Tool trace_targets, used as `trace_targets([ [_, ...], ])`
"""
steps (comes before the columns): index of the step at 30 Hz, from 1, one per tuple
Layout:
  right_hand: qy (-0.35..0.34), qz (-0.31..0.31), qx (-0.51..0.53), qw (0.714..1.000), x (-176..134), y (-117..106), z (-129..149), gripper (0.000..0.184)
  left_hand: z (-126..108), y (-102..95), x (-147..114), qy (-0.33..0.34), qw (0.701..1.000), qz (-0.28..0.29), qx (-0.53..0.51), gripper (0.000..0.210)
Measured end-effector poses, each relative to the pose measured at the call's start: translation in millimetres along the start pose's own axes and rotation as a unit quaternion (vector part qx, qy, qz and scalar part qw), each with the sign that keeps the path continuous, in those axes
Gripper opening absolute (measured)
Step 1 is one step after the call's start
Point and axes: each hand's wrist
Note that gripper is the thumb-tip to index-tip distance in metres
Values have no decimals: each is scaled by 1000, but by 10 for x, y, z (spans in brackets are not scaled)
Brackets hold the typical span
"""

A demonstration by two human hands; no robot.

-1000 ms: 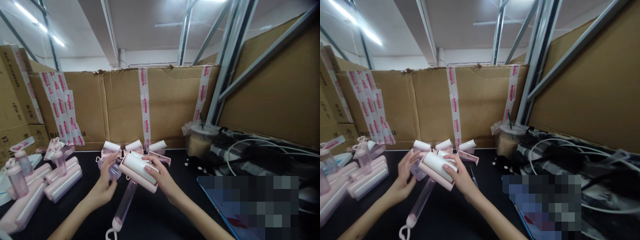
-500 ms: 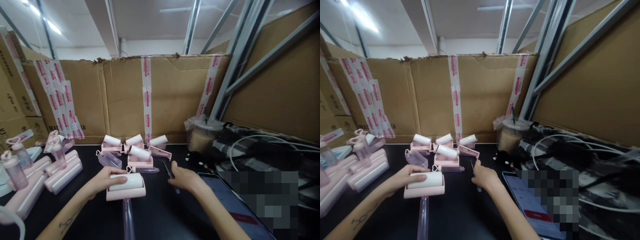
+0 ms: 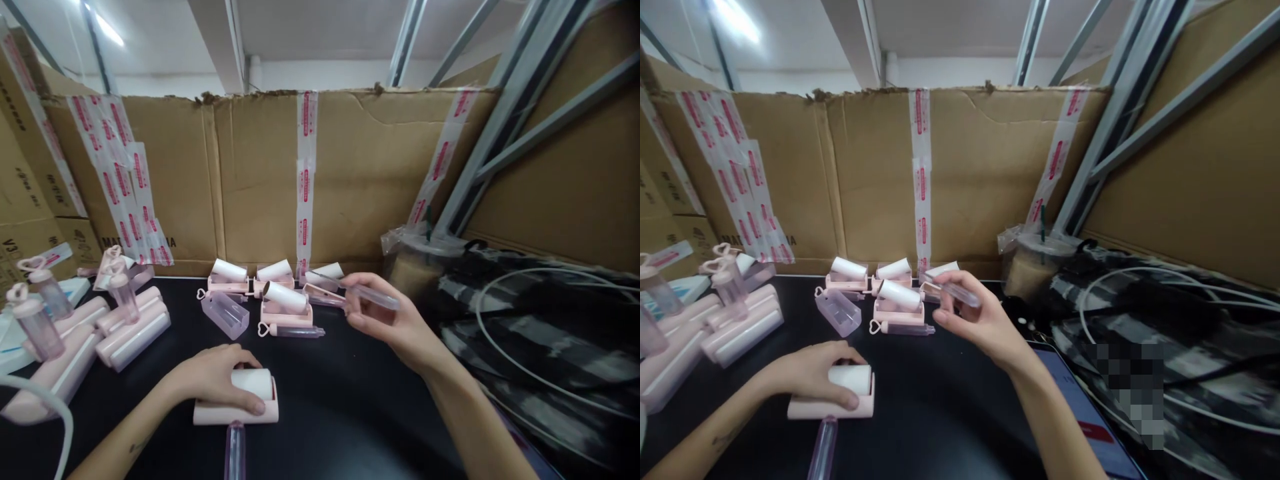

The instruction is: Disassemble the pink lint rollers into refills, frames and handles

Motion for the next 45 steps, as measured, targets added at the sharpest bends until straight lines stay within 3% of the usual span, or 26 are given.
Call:
trace_targets([
  [2, 7, -30, 9, 999, -56, 138, 18, 22, -42, -26, -11, -11, 1000, 5, 1, 51],
  [3, 9, -24, 25, 999, -83, 209, 24, 28, -59, -43, -15, -18, 1000, 3, -7, 50],
  [5, 6, 20, 61, 998, -136, 339, 44, 40, -80, -72, -19, -37, 998, 0, -42, 49],
  [8, 6, 73, 66, 995, -216, 475, 89, 38, -76, -68, 2, -55, 988, 5, -146, 51],
  [12, -8, 96, 9, 995, -306, 540, 114, 35, -77, -10, 72, -16, 962, -25, -273, 39],
  [16, -83, 94, -84, 989, -352, 554, 105, 30, -109, 35, 126, 17, 938, -72, -337, 33],
  [22, -250, 64, -173, 950, -372, 605, 147, 17, -70, 107, 187, 29, 916, -159, -367, 29],
  [25, -306, 74, -222, 923, -384, 643, 147, 21, -46, 139, 212, 26, 899, -208, -385, 25],
  [29, -316, 61, -290, 901, -392, 715, 87, 33, -67, 171, 217, 39, 901, -227, -368, 21],
  [35, -322, 73, -320, 888, -408, 840, -7, 17, -126, 194, 200, 62, 923, -243, -292, 20],
  [40, -323, 116, -371, 863, -477, 939, -21, 21, -87, 174, 199, 104, 928, -253, -252, 18],
  [45, -318, 84, -413, 849, -553, 1064, -85, 19, -65, 182, 177, 98, 923, -233, -292, 22],
])
Point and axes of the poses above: each hand's wrist, its own x-axis towards the middle knuckle, its own y-axis out of the palm, z = x × y, and after that the axes turned 15 degrees about -x, right-handed
